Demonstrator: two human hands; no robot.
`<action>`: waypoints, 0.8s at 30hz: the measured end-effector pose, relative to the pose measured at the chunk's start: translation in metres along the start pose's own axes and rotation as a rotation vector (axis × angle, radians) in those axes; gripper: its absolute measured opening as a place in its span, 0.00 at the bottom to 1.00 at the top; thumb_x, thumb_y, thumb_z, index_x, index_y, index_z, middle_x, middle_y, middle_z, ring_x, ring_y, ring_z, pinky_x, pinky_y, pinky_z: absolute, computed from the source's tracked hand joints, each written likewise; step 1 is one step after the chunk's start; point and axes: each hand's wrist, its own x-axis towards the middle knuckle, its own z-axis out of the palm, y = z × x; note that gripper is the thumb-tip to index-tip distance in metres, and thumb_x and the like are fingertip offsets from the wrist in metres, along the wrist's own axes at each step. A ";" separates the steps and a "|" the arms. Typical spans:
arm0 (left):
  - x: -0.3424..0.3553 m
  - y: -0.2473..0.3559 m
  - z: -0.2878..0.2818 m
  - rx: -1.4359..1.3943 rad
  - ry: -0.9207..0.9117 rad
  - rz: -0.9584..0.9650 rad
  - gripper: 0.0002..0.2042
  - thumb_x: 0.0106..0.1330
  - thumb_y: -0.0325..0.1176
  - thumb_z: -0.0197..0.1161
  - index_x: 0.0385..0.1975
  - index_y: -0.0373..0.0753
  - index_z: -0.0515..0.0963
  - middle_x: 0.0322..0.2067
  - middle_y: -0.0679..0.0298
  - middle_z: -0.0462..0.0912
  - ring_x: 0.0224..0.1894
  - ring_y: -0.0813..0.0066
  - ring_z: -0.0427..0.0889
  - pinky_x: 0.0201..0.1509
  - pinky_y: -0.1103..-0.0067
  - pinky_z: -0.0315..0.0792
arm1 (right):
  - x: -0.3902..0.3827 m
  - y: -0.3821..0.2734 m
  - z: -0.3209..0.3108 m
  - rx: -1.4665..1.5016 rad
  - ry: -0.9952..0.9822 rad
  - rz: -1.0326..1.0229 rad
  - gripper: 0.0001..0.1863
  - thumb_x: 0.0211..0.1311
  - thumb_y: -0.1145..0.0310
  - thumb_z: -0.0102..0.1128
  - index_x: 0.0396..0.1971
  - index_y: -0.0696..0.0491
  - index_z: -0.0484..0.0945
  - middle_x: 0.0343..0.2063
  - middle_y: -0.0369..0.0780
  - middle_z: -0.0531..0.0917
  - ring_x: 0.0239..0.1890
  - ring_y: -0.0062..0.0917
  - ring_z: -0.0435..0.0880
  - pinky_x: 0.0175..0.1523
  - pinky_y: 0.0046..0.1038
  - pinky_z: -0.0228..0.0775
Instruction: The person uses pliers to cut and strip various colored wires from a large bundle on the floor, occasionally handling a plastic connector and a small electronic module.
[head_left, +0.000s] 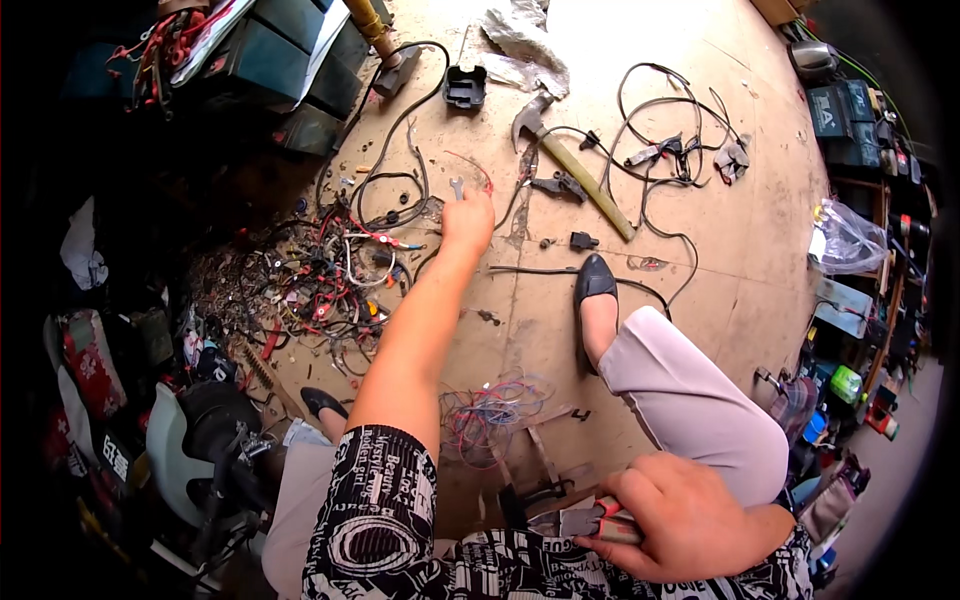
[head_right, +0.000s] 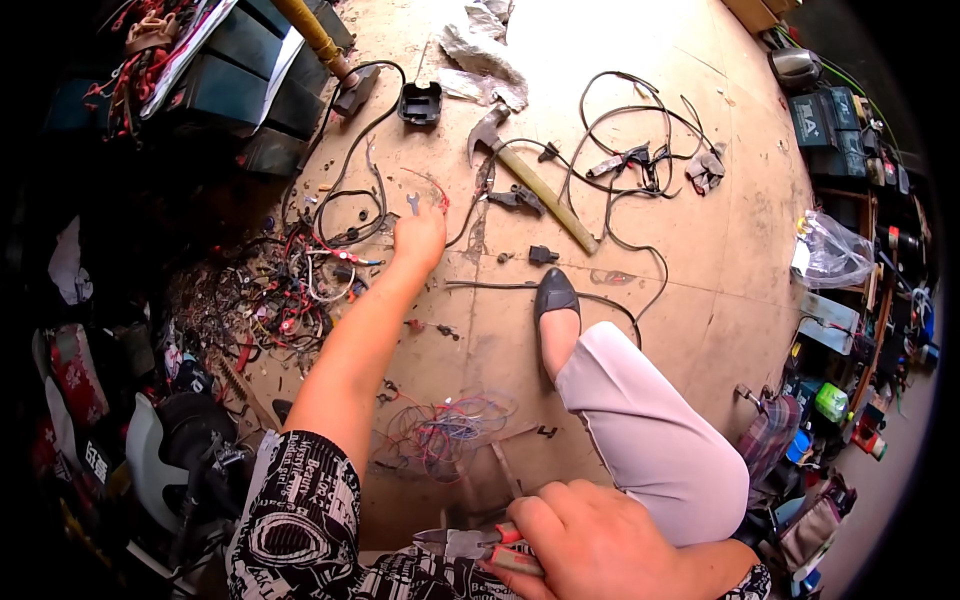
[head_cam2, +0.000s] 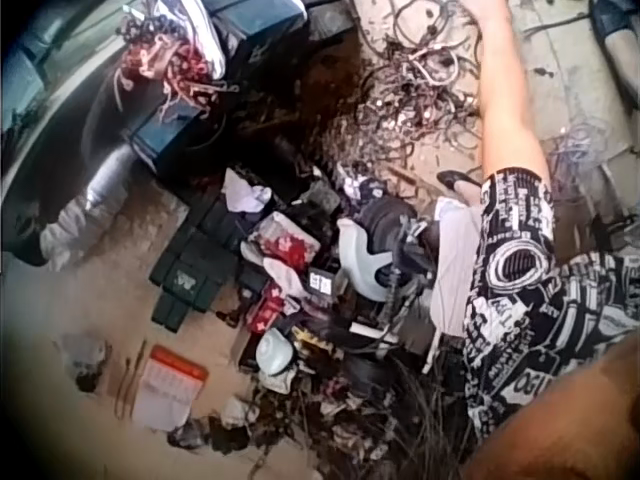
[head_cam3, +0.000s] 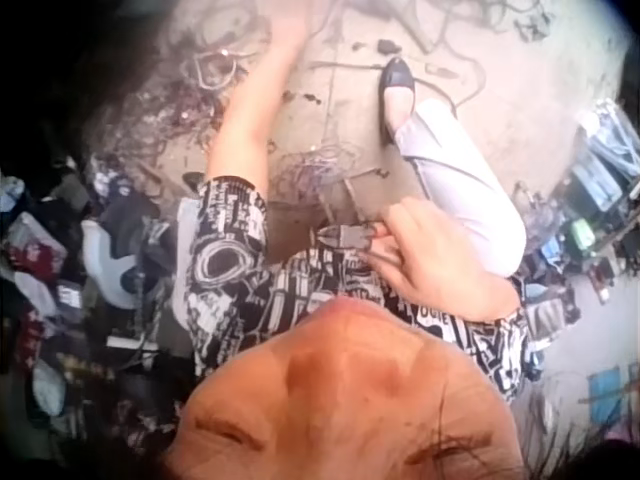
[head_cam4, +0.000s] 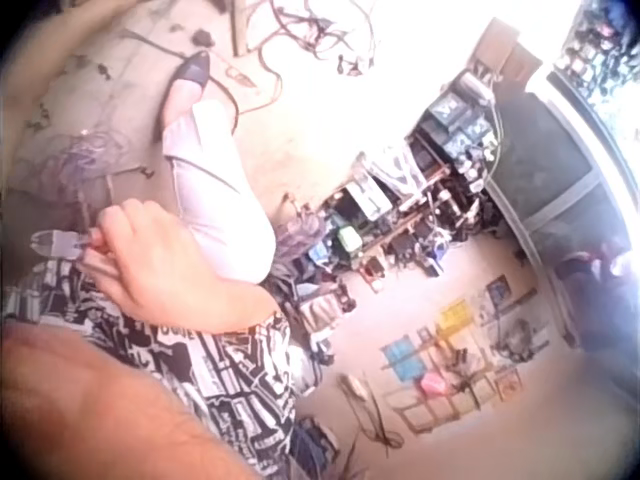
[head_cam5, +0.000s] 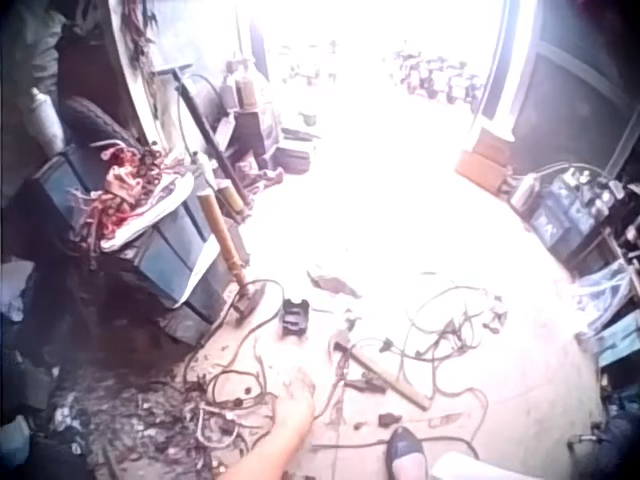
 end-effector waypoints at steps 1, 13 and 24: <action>-0.010 0.003 -0.012 0.009 0.000 0.000 0.08 0.63 0.35 0.53 0.36 0.40 0.75 0.33 0.60 0.77 0.30 0.66 0.82 0.28 0.71 0.74 | -0.003 -0.001 0.001 0.005 0.004 -0.007 0.21 0.47 0.56 0.69 0.33 0.55 0.73 0.22 0.40 0.71 0.24 0.34 0.74 0.28 0.32 0.67; -0.167 0.000 -0.111 -1.817 0.219 -0.565 0.08 0.68 0.34 0.53 0.34 0.36 0.74 0.31 0.66 0.81 0.33 0.81 0.78 0.37 0.83 0.70 | -0.044 -0.025 0.034 -0.184 0.127 -0.325 0.15 0.53 0.59 0.61 0.25 0.55 0.70 0.21 0.41 0.73 0.25 0.33 0.76 0.29 0.30 0.69; -0.291 -0.079 -0.168 -2.456 0.409 -0.656 0.05 0.69 0.30 0.50 0.41 0.43 0.71 0.36 0.66 0.77 0.44 0.69 0.77 0.51 0.63 0.74 | -0.043 -0.024 0.075 -0.408 0.074 -0.341 0.18 0.55 0.56 0.59 0.29 0.59 0.73 0.24 0.46 0.79 0.25 0.40 0.81 0.31 0.36 0.74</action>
